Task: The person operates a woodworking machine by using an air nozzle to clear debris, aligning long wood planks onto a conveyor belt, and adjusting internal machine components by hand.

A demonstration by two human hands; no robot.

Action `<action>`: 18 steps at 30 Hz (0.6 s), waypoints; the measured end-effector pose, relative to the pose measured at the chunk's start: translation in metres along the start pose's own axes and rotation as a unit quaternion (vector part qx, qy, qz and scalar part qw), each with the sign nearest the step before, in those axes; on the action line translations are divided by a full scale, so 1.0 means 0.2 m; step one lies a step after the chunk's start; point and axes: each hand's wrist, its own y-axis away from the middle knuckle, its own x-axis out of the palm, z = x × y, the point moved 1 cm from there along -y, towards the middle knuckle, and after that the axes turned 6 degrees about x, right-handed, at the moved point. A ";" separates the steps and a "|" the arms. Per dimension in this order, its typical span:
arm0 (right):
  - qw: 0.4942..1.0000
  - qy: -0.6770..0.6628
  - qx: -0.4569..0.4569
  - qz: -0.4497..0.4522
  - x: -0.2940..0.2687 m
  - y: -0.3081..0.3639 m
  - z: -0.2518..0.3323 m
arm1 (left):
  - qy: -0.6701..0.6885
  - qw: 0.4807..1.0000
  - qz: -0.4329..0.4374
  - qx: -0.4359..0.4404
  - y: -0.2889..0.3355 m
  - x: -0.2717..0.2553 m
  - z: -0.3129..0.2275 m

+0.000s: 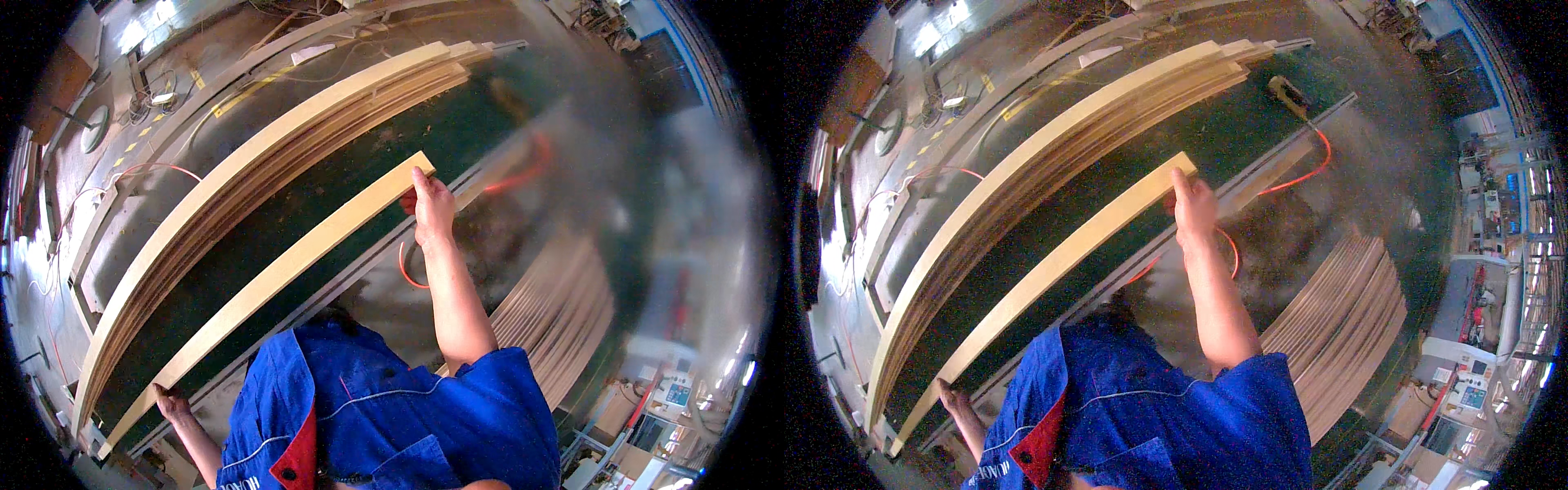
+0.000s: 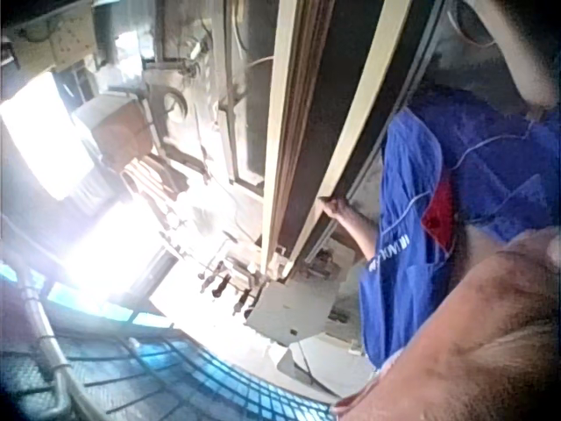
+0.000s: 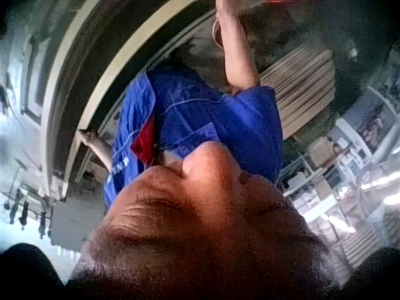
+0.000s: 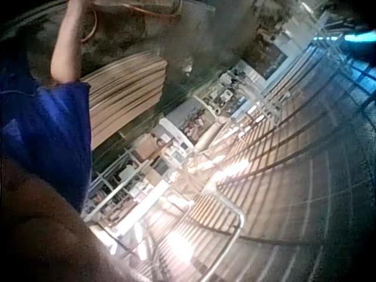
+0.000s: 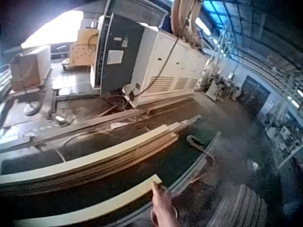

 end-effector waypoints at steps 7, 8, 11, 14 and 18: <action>0.999 -0.041 -0.018 0.016 -0.05 0.01 0.06 | 0.021 0.999 -0.023 0.029 0.10 0.11 0.04; 0.998 -0.053 -0.030 0.017 -0.06 0.01 0.06 | 0.035 0.999 -0.024 0.017 0.12 0.11 0.04; 0.996 -0.079 -0.044 0.003 -0.07 0.01 0.06 | 0.032 0.998 -0.049 0.012 0.15 0.12 0.05; 0.997 -0.059 -0.043 -0.024 -0.09 -0.01 0.06 | -0.007 1.000 0.006 -0.015 0.18 0.15 0.08; 0.991 -0.130 -0.013 -0.002 -0.18 -0.12 0.07 | 0.012 1.000 0.010 -0.007 0.19 0.20 0.16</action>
